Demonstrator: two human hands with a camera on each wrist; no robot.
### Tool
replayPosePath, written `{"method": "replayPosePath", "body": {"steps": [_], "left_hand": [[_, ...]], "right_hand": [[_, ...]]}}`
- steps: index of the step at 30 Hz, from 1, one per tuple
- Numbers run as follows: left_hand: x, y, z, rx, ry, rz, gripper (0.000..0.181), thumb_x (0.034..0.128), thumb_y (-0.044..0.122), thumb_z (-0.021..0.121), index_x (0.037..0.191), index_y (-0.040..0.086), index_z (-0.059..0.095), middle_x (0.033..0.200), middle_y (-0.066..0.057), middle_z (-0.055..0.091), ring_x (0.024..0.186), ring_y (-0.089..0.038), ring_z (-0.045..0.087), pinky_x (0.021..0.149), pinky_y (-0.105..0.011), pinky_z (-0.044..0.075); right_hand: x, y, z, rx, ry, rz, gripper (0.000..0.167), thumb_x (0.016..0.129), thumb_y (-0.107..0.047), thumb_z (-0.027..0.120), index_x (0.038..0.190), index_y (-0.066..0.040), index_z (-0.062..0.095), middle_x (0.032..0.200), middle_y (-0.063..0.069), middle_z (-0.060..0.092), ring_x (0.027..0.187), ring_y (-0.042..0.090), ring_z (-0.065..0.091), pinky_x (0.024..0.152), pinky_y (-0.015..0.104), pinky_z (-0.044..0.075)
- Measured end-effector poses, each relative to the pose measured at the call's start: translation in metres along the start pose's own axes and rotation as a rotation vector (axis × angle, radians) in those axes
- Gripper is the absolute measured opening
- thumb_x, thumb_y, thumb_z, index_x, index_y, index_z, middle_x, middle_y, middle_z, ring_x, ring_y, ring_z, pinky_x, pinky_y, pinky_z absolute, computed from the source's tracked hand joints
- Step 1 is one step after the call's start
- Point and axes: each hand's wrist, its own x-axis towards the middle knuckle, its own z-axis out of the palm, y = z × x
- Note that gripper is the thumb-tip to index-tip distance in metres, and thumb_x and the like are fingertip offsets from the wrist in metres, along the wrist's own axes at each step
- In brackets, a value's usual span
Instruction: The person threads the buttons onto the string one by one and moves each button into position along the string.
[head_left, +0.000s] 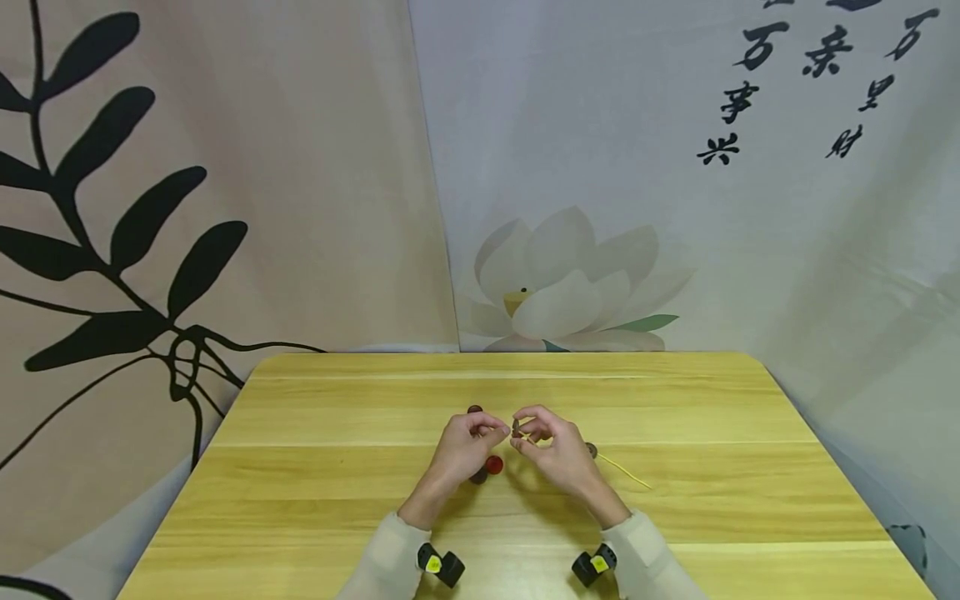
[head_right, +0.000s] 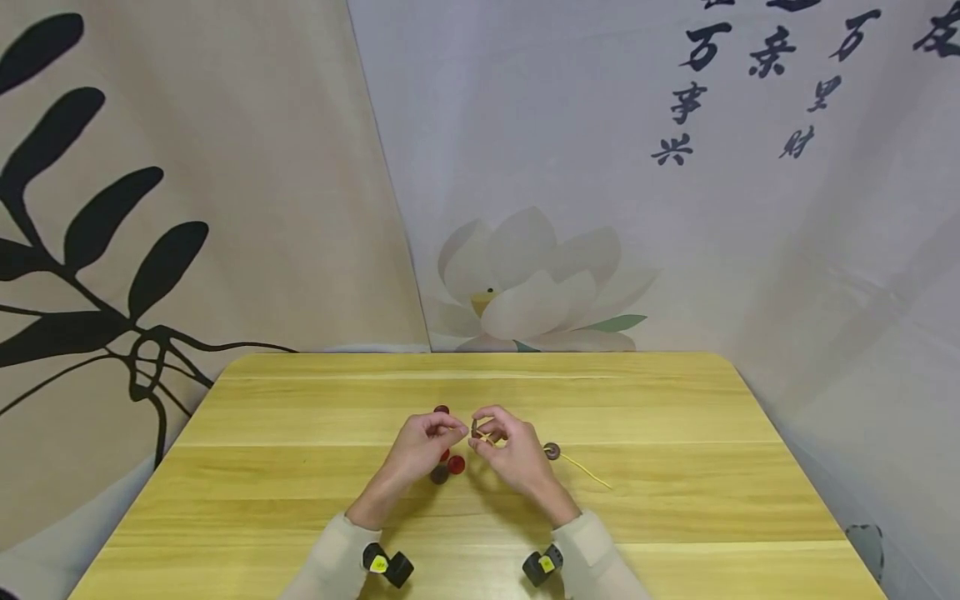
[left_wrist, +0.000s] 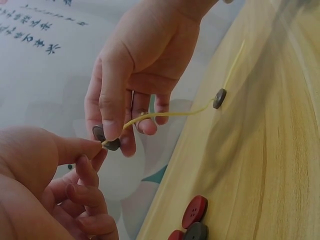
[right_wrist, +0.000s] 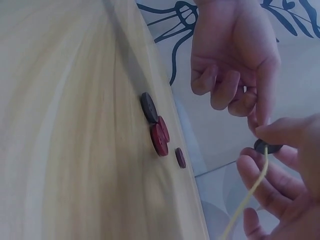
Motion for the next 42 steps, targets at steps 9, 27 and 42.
{"method": "replayPosePath", "body": {"steps": [9, 27, 42], "left_hand": [[0.0012, -0.0005, -0.0012, -0.016, 0.003, -0.022, 0.013, 0.0932, 0.018, 0.068, 0.092, 0.007, 0.075, 0.073, 0.001, 0.052, 0.063, -0.014, 0.047, 0.058, -0.026, 0.040], [-0.0011, 0.0027, -0.0048, -0.068, -0.014, -0.049, 0.015, 0.0943, 0.015, 0.066, 0.096, 0.002, 0.073, 0.072, 0.001, 0.051, 0.055, -0.010, 0.046, 0.050, -0.022, 0.035], [-0.0006, 0.0015, -0.0068, -0.066, -0.002, -0.049, 0.016, 0.0937, 0.017, 0.068, 0.096, 0.002, 0.073, 0.072, 0.001, 0.051, 0.057, -0.011, 0.047, 0.052, -0.023, 0.038]], "right_hand": [[-0.0007, -0.0010, -0.0024, 0.008, -0.007, -0.013, 0.029, 0.087, -0.008, 0.074, 0.113, -0.016, 0.064, 0.092, 0.000, 0.075, 0.080, 0.013, 0.063, 0.079, 0.047, 0.052], [-0.0010, 0.0010, -0.0026, -0.019, -0.008, 0.022, 0.029, 0.086, -0.002, 0.074, 0.112, -0.009, 0.063, 0.092, 0.004, 0.075, 0.080, 0.016, 0.063, 0.079, 0.052, 0.051], [-0.0037, 0.0037, -0.0099, -0.029, -0.026, 0.043, 0.029, 0.087, -0.003, 0.073, 0.113, -0.009, 0.062, 0.092, 0.000, 0.075, 0.083, 0.015, 0.065, 0.082, 0.046, 0.050]]}}
